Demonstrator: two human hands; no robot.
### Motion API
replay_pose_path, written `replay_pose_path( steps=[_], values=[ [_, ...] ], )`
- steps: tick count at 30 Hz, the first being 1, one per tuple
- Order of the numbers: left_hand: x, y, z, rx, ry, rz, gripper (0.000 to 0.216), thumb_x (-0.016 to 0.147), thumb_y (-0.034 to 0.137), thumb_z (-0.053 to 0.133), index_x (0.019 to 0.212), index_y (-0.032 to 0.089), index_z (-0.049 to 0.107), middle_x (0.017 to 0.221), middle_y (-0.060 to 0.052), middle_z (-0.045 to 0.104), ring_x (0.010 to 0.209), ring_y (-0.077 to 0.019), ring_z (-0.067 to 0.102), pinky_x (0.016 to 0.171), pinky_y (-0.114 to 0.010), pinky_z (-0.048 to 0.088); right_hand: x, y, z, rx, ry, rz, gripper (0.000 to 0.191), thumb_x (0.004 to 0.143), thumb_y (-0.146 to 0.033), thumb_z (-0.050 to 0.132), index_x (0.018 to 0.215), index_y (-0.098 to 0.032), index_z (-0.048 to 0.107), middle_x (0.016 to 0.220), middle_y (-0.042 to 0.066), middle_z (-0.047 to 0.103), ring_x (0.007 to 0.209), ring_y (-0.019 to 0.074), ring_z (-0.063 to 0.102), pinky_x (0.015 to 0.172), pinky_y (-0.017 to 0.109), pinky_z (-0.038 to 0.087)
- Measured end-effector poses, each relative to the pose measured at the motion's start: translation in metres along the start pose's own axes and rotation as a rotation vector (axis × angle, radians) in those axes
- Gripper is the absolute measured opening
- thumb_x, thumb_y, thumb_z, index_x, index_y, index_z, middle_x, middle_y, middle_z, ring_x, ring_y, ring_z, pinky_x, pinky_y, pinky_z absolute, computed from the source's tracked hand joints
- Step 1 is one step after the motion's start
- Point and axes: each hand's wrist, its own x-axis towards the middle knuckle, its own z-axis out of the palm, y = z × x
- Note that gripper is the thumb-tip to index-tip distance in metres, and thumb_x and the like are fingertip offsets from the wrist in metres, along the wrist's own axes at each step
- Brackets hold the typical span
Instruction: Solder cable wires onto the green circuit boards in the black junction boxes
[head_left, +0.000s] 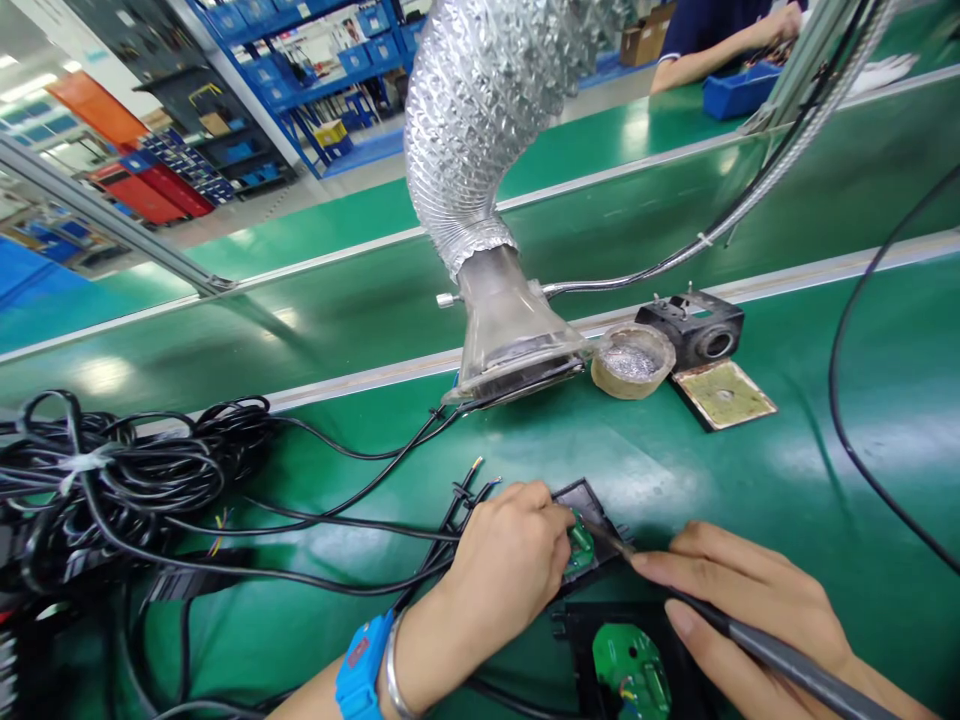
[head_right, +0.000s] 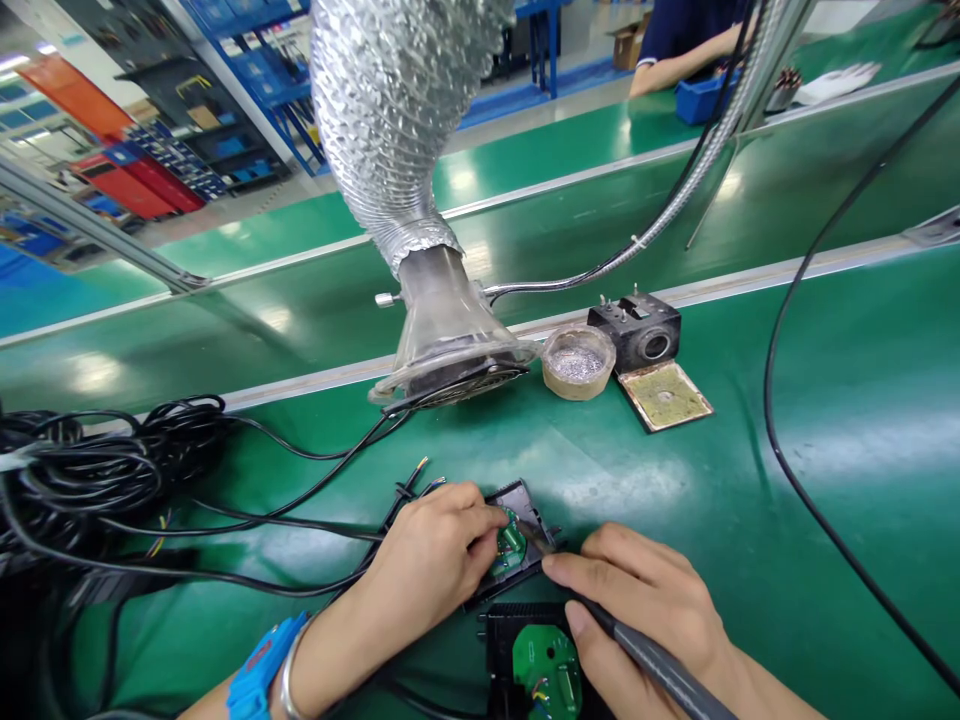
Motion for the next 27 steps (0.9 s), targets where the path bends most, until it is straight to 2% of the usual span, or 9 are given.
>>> replay_pose_path(
  steps=[4, 10, 14, 18, 21, 24, 27],
  values=[
    [0.0, 0.0, 0.0, -0.016, 0.007, -0.001, 0.021, 0.086, 0.015, 0.052, 0.093, 0.023, 0.07, 0.078, -0.001, 0.06, 0.072, -0.0175, 0.059, 0.07, -0.031, 0.05, 0.001, 0.0, 0.0, 0.013, 0.025, -0.017, 0.03, 0.083, -0.005, 0.047, 0.107, -0.012, 0.063, 0.081, 0.006, 0.058, 0.069, 0.0107, 0.056, 0.059, 0.021, 0.052],
    [0.001, -0.001, 0.002, -0.031, 0.005, 0.004, 0.021, 0.085, 0.014, 0.052, 0.091, 0.022, 0.07, 0.077, -0.001, 0.059, 0.071, -0.0168, 0.058, 0.07, -0.029, 0.05, -0.002, 0.004, 0.001, 0.021, -0.053, -0.026, 0.032, 0.082, -0.004, 0.047, 0.109, -0.012, 0.061, 0.083, 0.007, 0.058, 0.072, 0.0128, 0.056, 0.06, 0.026, 0.051],
    [0.002, -0.001, 0.001, -0.034, 0.009, 0.008, 0.02, 0.085, 0.014, 0.052, 0.091, 0.023, 0.07, 0.077, 0.0, 0.059, 0.072, -0.0166, 0.058, 0.072, -0.03, 0.05, -0.001, 0.002, 0.003, -0.018, -0.006, -0.074, 0.031, 0.08, -0.004, 0.047, 0.107, -0.014, 0.061, 0.08, 0.006, 0.059, 0.07, 0.014, 0.057, 0.059, 0.027, 0.05],
    [0.002, -0.001, 0.0, -0.029, 0.017, 0.001, 0.02, 0.085, 0.014, 0.052, 0.089, 0.023, 0.07, 0.076, 0.0, 0.059, 0.071, -0.0164, 0.058, 0.072, -0.029, 0.05, -0.002, 0.001, 0.002, 0.065, 0.048, -0.028, 0.03, 0.081, -0.003, 0.046, 0.104, -0.012, 0.063, 0.079, 0.006, 0.057, 0.067, 0.0119, 0.056, 0.057, 0.024, 0.05],
    [0.002, -0.001, 0.0, -0.021, 0.018, -0.001, 0.021, 0.085, 0.015, 0.051, 0.089, 0.023, 0.07, 0.077, 0.0, 0.059, 0.071, -0.0162, 0.059, 0.073, -0.029, 0.05, -0.005, -0.002, -0.004, 0.044, 0.091, 0.011, 0.03, 0.081, -0.004, 0.047, 0.103, -0.013, 0.065, 0.081, 0.007, 0.057, 0.069, 0.0118, 0.057, 0.057, 0.022, 0.051],
    [0.002, -0.001, 0.001, -0.005, 0.006, -0.004, 0.02, 0.085, 0.015, 0.052, 0.089, 0.023, 0.07, 0.077, 0.0, 0.059, 0.071, -0.0166, 0.058, 0.074, -0.031, 0.05, -0.006, -0.003, -0.007, 0.017, 0.148, 0.051, 0.032, 0.083, -0.007, 0.049, 0.111, -0.015, 0.062, 0.083, 0.006, 0.058, 0.069, 0.0124, 0.059, 0.055, 0.022, 0.051],
    [0.002, -0.001, 0.001, 0.011, -0.006, -0.015, 0.021, 0.084, 0.015, 0.051, 0.089, 0.024, 0.07, 0.078, 0.0, 0.059, 0.072, -0.0173, 0.058, 0.072, -0.031, 0.05, -0.004, 0.001, 0.002, -0.022, 0.207, 0.065, 0.04, 0.088, -0.008, 0.047, 0.126, -0.018, 0.054, 0.071, 0.0, 0.058, 0.056, 0.0095, 0.056, 0.05, 0.02, 0.048]
  ],
)
